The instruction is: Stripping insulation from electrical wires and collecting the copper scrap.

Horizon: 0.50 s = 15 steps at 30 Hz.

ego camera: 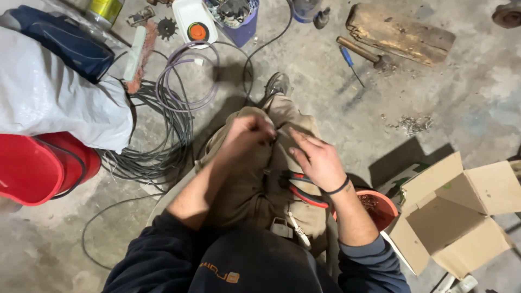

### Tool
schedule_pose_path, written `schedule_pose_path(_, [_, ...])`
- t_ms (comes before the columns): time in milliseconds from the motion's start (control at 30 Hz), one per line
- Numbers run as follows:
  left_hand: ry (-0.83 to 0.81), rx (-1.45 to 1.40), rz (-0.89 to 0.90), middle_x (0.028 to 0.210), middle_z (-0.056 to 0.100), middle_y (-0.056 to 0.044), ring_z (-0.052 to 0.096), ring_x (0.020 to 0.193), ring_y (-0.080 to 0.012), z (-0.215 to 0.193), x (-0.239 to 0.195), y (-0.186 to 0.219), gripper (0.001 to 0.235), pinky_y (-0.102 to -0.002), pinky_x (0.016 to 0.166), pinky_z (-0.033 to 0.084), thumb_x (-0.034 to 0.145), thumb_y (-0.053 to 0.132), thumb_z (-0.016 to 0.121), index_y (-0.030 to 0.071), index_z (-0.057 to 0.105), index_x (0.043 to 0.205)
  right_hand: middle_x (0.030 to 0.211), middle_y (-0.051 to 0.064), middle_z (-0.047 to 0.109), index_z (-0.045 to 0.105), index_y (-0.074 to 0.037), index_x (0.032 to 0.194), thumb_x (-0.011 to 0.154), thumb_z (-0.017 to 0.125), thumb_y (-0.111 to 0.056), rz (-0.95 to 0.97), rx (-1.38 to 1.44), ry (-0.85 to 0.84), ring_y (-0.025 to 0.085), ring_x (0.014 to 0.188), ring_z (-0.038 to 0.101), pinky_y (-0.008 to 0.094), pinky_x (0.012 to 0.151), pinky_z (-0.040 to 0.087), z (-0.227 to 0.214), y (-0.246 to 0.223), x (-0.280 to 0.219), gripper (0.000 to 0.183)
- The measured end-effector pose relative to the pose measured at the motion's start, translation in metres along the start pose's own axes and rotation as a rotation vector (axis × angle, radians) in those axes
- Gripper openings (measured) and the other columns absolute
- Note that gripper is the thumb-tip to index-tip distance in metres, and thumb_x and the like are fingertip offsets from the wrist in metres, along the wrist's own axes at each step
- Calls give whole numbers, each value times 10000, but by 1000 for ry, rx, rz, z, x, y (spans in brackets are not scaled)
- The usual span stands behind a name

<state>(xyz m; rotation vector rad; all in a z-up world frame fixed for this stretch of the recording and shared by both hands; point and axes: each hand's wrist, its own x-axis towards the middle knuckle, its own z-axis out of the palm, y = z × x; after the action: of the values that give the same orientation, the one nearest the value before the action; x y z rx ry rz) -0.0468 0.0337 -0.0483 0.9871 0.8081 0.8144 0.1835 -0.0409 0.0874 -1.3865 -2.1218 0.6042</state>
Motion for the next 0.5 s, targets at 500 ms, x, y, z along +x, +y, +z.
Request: schedule_pose_path(500, [541, 523, -121, 643, 667, 2, 599, 564, -106, -252, 216, -113, 187, -309, 522, 466, 856, 179, 860, 71, 717, 801, 1259, 109, 692, 666, -55, 1253, 772, 765, -263, 101, -55, 4, 282, 1174, 661, 393, 1006, 481, 59, 41, -97, 534])
